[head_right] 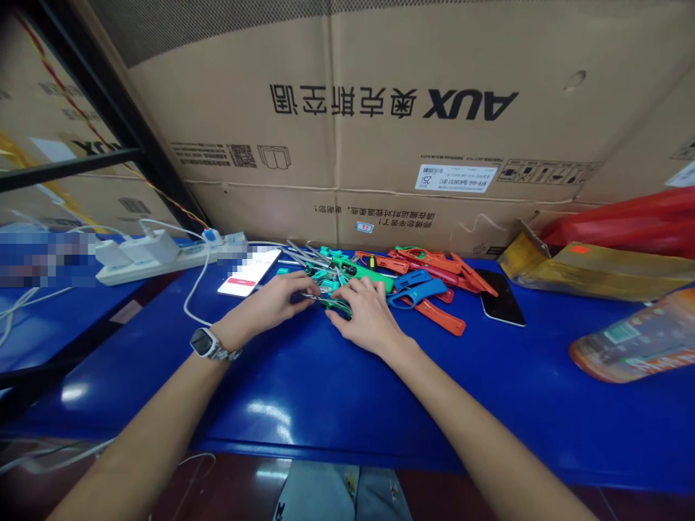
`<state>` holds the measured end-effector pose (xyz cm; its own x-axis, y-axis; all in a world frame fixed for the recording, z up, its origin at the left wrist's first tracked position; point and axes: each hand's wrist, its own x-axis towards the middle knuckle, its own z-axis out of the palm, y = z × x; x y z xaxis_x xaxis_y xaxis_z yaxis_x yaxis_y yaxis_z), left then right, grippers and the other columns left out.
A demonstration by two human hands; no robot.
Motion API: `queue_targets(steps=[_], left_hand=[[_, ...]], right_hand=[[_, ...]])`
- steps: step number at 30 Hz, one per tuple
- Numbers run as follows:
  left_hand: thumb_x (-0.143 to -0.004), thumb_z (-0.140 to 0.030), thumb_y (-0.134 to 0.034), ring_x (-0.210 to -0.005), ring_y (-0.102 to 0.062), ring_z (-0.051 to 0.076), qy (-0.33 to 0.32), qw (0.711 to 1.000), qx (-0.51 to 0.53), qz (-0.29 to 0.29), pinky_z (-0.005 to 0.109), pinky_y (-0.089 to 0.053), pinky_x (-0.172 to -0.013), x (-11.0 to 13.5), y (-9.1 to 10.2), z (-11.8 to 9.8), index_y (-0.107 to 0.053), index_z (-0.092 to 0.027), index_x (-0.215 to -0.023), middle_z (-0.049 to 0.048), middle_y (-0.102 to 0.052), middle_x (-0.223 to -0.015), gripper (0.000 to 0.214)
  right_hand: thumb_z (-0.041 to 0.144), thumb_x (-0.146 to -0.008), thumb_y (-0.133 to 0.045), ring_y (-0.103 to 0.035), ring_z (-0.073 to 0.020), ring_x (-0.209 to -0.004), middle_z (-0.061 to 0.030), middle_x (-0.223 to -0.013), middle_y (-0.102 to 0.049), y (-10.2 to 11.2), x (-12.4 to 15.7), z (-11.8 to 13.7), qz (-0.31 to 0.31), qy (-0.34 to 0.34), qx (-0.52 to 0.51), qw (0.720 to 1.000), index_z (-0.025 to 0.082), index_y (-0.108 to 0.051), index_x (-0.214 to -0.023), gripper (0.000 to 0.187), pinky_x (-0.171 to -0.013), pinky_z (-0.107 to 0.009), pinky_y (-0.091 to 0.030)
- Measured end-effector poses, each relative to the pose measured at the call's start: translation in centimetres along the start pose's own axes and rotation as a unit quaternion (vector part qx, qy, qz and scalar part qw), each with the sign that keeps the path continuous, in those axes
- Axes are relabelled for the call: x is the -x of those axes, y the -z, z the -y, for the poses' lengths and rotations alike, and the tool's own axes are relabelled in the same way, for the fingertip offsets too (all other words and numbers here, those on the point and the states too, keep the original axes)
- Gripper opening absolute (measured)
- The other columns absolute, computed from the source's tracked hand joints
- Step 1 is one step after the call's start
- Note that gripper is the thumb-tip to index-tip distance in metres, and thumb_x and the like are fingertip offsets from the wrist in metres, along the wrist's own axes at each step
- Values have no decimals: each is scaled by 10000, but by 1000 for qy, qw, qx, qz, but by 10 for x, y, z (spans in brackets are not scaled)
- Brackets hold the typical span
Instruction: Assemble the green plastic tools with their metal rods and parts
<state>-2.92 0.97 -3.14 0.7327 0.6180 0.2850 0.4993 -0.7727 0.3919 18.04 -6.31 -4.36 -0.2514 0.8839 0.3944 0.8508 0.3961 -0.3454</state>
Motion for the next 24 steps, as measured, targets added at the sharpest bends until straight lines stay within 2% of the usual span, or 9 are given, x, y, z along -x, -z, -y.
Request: queue_targets(steps=[4,6,13,18,24], left_hand=[[-881,-136,-607,-893,-632,187,-17,999,42,-12,311,-486,-815,-1,-1,-6,-675,-186,-961,48,-649,-973,116],[-868,-128,-623,-888,-636,183,-14,998,58,-14,307,-486,-818,-2,-1,-9,-679,-182,-953,42,-664,-951,115],[-839,-129,-653,-814,-635,165,4,998,69,-14,285,-481,-765,-4,-5,-14,-660,-171,-897,29,-684,-891,73],[-866,-153,-628,-856,-644,181,-4,998,55,1,300,-474,-801,-2,-4,-11,-684,-178,-921,40,-694,-910,83],[-863,-141,-617,-880,-645,183,-16,998,63,-17,309,-483,-825,-3,-5,-10,-677,-176,-912,47,-695,-927,85]], right_hand=[[281,-882,-674,-547,-229,-964,-27,-924,-693,-5,-4,1,-31,11,-10,999,230,-702,-883,58,-850,-389,-281],[260,-889,-669,-558,-217,-939,-19,-890,-698,-7,-5,2,-44,18,-16,999,226,-702,-842,66,-847,-384,-277],[261,-894,-664,-559,-216,-933,-21,-888,-711,-8,-5,2,-47,32,-19,998,230,-709,-835,81,-842,-384,-275],[257,-884,-673,-557,-211,-922,-17,-876,-710,-9,-4,3,-53,30,-20,998,227,-712,-830,72,-844,-384,-275],[322,-854,-714,-564,-215,-923,-12,-883,-722,-8,-3,5,-51,12,-41,998,226,-718,-882,100,-856,-389,-272]])
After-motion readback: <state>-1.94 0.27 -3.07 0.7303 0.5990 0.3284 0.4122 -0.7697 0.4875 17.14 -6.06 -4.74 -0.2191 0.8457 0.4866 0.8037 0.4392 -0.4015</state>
